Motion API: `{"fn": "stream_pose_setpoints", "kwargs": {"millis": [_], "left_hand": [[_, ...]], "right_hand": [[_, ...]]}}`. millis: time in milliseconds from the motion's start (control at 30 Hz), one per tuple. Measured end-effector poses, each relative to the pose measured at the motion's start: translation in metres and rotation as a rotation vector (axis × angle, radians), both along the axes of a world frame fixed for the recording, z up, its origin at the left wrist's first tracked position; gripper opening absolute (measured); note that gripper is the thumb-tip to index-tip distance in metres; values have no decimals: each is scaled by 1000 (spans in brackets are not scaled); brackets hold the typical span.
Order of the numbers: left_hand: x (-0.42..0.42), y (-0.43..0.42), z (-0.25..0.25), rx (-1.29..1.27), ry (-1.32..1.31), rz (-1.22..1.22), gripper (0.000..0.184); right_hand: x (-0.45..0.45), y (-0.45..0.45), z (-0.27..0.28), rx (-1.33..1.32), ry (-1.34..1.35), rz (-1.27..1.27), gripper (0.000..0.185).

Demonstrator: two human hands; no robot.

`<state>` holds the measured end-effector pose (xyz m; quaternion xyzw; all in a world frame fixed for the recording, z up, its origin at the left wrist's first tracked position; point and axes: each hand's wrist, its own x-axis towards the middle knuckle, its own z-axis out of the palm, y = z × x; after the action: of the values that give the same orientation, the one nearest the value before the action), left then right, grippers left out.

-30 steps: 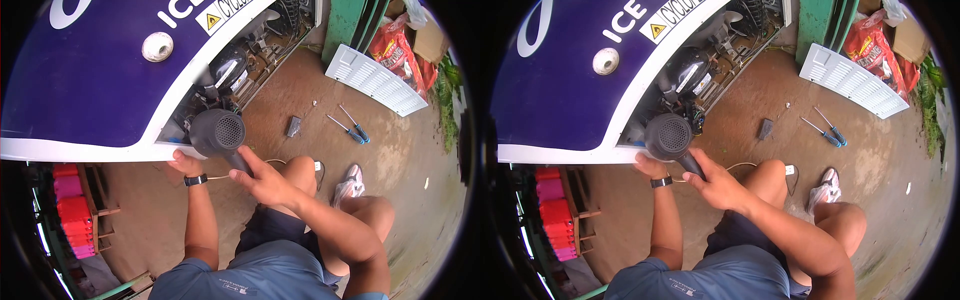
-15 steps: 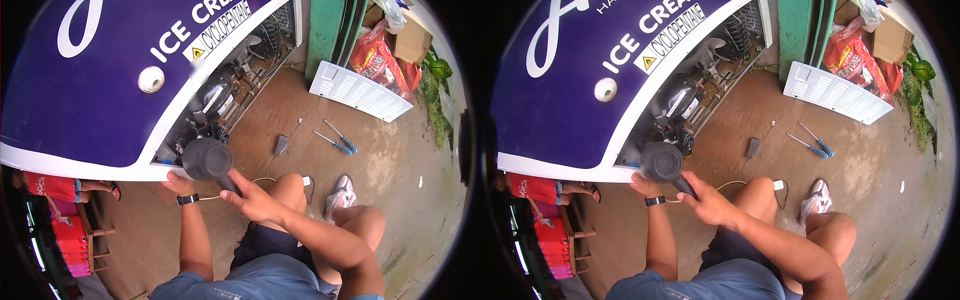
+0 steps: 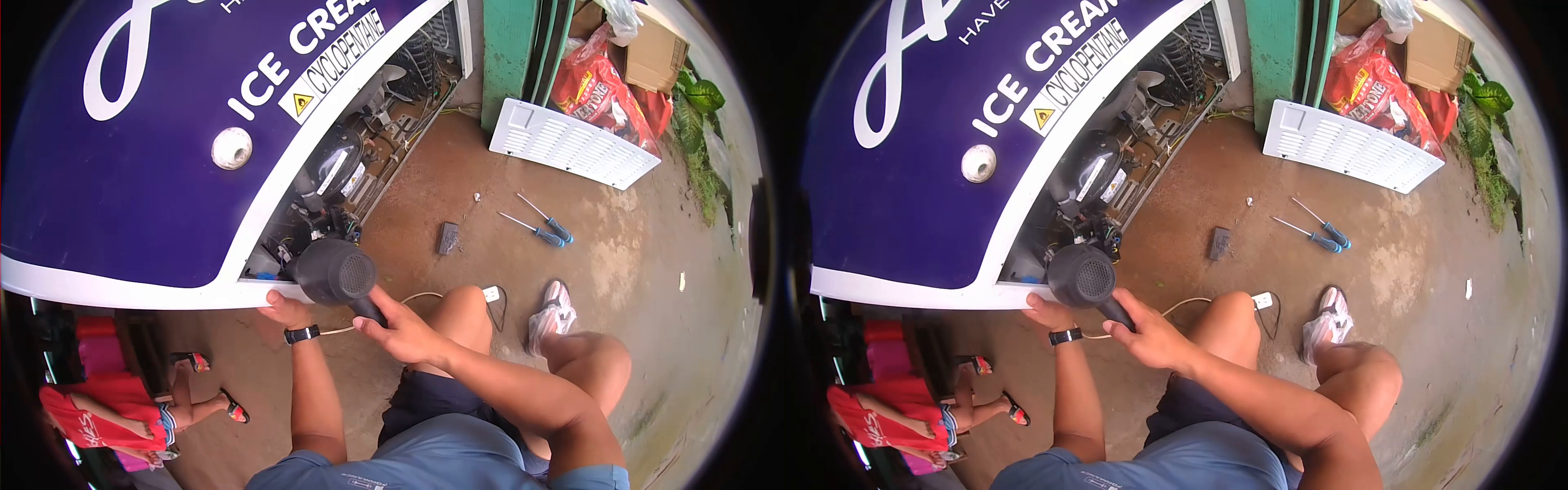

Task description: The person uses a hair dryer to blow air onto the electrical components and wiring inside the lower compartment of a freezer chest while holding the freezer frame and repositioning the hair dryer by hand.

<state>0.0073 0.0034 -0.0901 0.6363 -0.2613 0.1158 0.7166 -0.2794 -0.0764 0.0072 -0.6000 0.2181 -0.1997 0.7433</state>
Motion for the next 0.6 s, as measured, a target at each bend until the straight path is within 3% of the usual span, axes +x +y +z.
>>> {"fn": "stream_pose_setpoints", "kwargs": {"millis": [167,233,333,433,533,600], "left_hand": [[-6,-9,8,-19,-83,78,98],[-1,-6,6,7,-91,70,96],[-6,-12,13,9,-140,57,89],[-7,-8,12,-49,-61,-24,74],[8,4,0,159,-186,29,60],[13,9,-5,86,62,-98,86]], "right_hand": [[-2,-6,4,-13,41,1,48],[-5,-9,1,-189,-38,-12,43],[-8,-16,1,-251,-88,13,43],[-4,-25,8,-302,-49,90,43],[-1,-31,16,-364,-25,91,42],[2,-29,13,-394,-94,4,35]]}}
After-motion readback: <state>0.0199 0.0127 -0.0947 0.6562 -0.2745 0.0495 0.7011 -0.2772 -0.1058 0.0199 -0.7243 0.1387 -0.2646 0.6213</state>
